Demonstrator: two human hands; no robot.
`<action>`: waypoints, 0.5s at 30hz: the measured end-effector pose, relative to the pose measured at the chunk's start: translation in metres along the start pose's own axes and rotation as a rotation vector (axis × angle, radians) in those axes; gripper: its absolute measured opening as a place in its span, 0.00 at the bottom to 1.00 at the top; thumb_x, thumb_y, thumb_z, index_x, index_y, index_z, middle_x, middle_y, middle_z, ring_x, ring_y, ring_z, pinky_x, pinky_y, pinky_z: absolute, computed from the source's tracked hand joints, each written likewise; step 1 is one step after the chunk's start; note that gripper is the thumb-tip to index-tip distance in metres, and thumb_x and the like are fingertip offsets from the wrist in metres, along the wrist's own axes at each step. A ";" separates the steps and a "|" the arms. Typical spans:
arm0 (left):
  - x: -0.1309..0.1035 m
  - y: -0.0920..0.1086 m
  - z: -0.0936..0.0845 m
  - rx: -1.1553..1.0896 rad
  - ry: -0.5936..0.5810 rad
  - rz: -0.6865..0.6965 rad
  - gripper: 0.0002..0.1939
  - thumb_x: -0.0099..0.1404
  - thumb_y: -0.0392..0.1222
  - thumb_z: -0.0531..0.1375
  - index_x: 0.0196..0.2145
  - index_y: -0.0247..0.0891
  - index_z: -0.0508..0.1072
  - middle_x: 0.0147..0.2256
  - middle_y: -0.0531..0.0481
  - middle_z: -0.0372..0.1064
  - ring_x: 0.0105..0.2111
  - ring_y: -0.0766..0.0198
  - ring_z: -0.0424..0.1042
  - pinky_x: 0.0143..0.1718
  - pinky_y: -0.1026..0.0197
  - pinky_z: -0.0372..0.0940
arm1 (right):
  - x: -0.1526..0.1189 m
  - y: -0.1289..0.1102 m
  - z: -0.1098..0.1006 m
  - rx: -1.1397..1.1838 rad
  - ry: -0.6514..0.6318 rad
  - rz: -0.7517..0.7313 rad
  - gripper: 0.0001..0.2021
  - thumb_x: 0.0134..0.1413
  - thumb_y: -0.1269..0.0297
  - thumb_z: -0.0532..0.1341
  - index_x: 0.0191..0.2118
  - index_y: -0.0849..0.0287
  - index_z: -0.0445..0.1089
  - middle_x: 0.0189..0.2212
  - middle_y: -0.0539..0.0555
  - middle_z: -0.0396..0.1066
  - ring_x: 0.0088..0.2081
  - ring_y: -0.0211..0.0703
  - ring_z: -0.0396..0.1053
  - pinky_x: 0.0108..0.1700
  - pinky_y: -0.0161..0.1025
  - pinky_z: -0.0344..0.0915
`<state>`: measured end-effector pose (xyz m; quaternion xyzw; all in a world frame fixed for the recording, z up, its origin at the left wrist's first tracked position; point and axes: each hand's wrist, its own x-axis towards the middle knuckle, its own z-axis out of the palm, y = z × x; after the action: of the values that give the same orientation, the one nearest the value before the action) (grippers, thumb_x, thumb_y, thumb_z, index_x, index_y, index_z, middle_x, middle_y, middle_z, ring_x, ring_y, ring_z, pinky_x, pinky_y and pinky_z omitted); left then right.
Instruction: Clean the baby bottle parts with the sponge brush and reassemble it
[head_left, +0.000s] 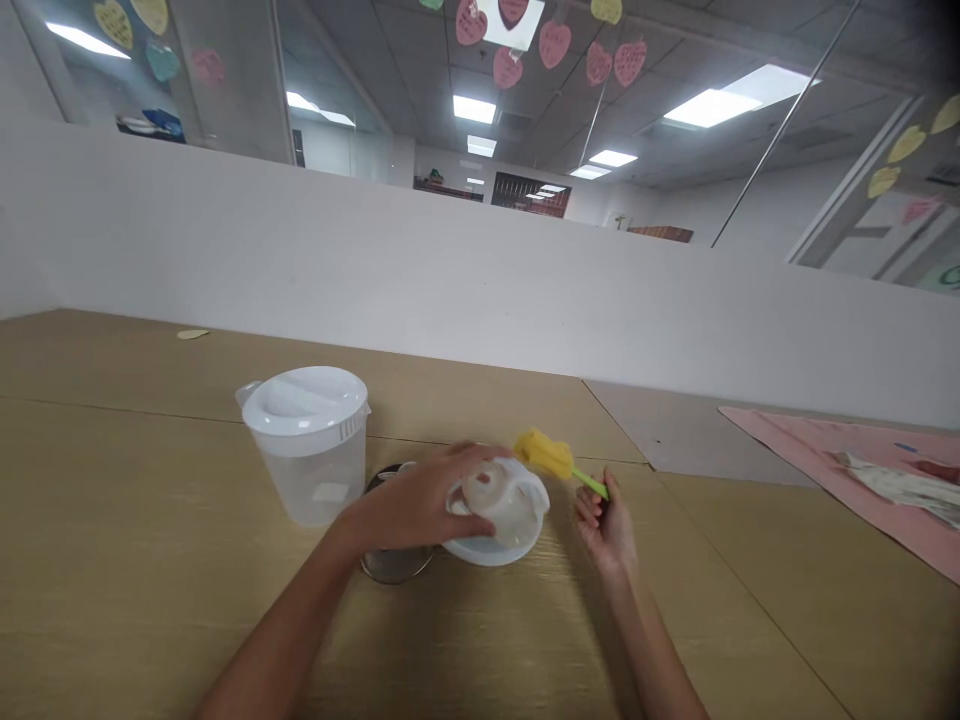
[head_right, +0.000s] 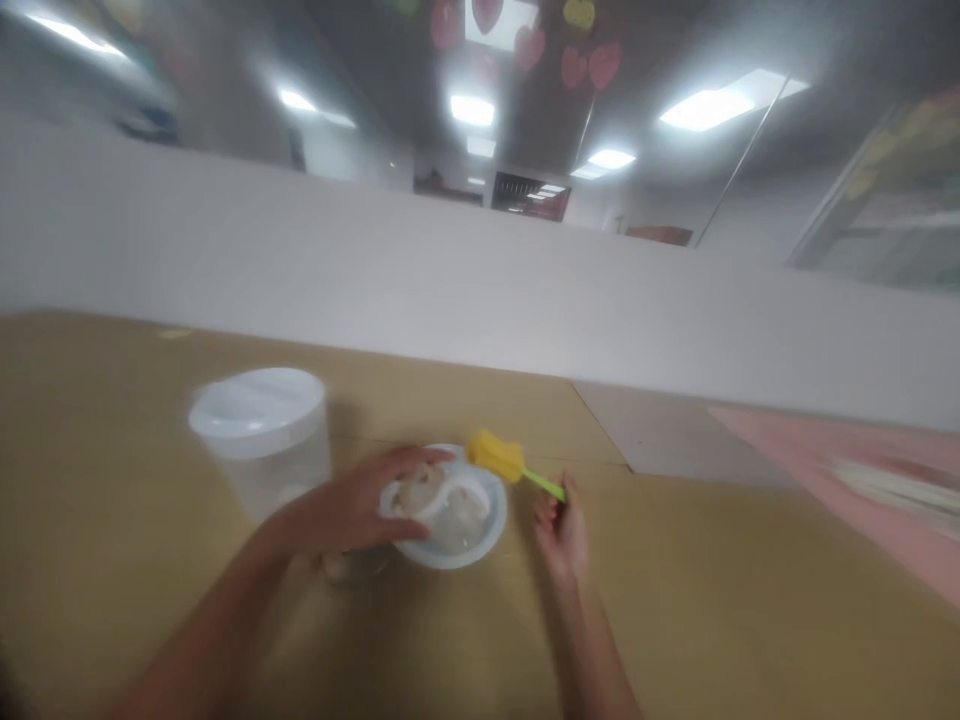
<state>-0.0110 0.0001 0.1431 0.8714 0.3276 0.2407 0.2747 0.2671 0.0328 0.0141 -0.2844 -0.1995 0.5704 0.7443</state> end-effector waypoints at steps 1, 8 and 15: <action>0.001 -0.004 -0.003 -0.008 0.088 -0.024 0.30 0.55 0.47 0.63 0.54 0.47 0.59 0.53 0.50 0.62 0.51 0.58 0.64 0.52 0.58 0.59 | 0.001 -0.012 0.013 0.035 0.010 -0.009 0.17 0.45 0.60 0.66 0.24 0.58 0.55 0.13 0.38 0.51 0.11 0.24 0.48 0.10 0.21 0.48; 0.011 -0.020 -0.002 0.103 0.401 -0.131 0.25 0.52 0.45 0.64 0.47 0.42 0.63 0.46 0.48 0.67 0.45 0.55 0.68 0.46 0.54 0.63 | -0.028 -0.057 0.102 -0.062 0.017 -0.478 0.18 0.45 0.54 0.66 0.22 0.60 0.59 0.12 0.40 0.53 0.12 0.25 0.48 0.11 0.24 0.46; 0.013 -0.024 -0.004 0.354 0.497 -0.137 0.23 0.52 0.42 0.63 0.46 0.42 0.66 0.45 0.49 0.68 0.46 0.55 0.65 0.49 0.51 0.60 | -0.053 -0.038 0.125 -0.565 0.110 -0.636 0.19 0.46 0.50 0.63 0.20 0.63 0.66 0.09 0.43 0.52 0.10 0.29 0.49 0.12 0.29 0.43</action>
<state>-0.0154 0.0257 0.1339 0.7959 0.4797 0.3665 0.0458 0.2032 -0.0008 0.1356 -0.4314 -0.3854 0.2195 0.7856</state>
